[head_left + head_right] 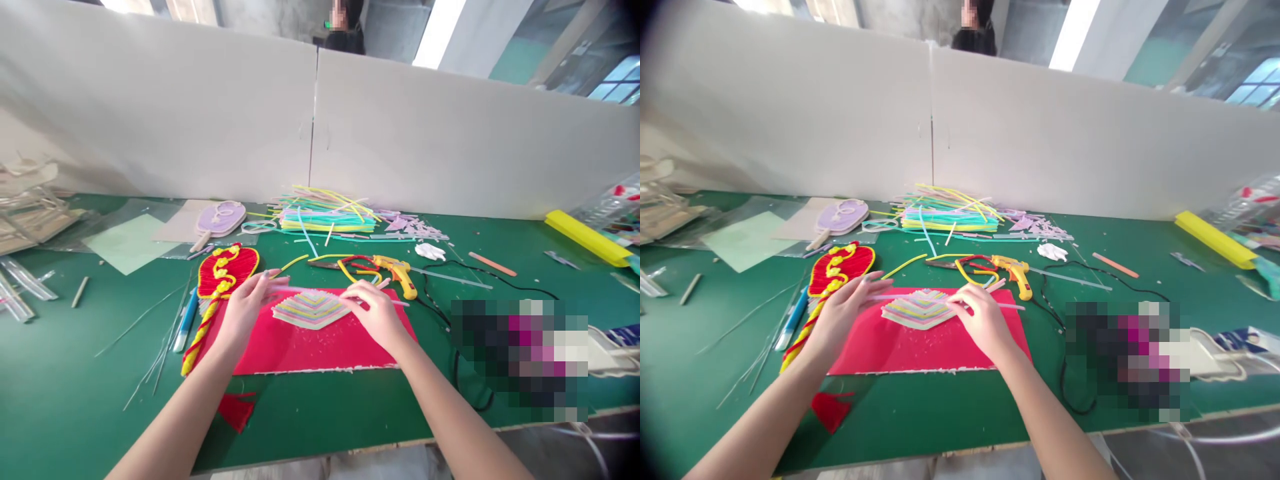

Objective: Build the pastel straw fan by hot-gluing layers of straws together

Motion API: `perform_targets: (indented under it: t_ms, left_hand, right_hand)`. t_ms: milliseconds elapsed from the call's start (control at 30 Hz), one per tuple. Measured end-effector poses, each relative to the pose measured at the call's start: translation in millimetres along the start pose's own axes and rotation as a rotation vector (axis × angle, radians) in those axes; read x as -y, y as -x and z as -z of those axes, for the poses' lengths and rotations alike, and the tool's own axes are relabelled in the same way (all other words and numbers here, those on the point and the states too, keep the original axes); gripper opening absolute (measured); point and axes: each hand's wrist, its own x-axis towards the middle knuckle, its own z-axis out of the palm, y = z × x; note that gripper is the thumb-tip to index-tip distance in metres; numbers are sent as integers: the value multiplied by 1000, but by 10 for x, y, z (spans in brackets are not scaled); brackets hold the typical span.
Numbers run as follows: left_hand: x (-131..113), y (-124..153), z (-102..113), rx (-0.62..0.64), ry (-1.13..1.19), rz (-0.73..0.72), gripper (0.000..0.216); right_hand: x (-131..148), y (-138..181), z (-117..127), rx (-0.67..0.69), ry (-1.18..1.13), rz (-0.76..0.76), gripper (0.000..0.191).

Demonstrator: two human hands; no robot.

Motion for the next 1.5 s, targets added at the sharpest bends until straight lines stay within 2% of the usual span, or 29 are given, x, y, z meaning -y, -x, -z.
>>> perform_targets:
  t_ms: [133,200,267,367,433,533,833,1500]
  left_hand:
    - [53,415,151,-148,-421,-121,48]
    - [121,648,147,-170,-650,-161,49]
    - [196,867,85,-150,-833,-264,51]
    - [308,1111,-50,-40,-1073,-419,58]
    - [378,1196,-124,9,-1198,-510,60]
    - [472,1224,-180,38,-1323,-573,62]
    - [598,1172,-194,33,-1398,-527,63]
    - [586,1108,-227,18,-1431,-538,59]
  right_hand:
    - [188,183,69,50,51,0,7]
    - [240,285,65,65,114,11,8]
    - [269,370,46,78,191,26,9]
    - [291,455,15,91,254,40,9]
    - [297,494,1,103,263,33,9]
    - [299,546,-9,124,274,18,10]
    - [276,625,17,136,293,41,9]
    - [312,644,25,150,319,68,12]
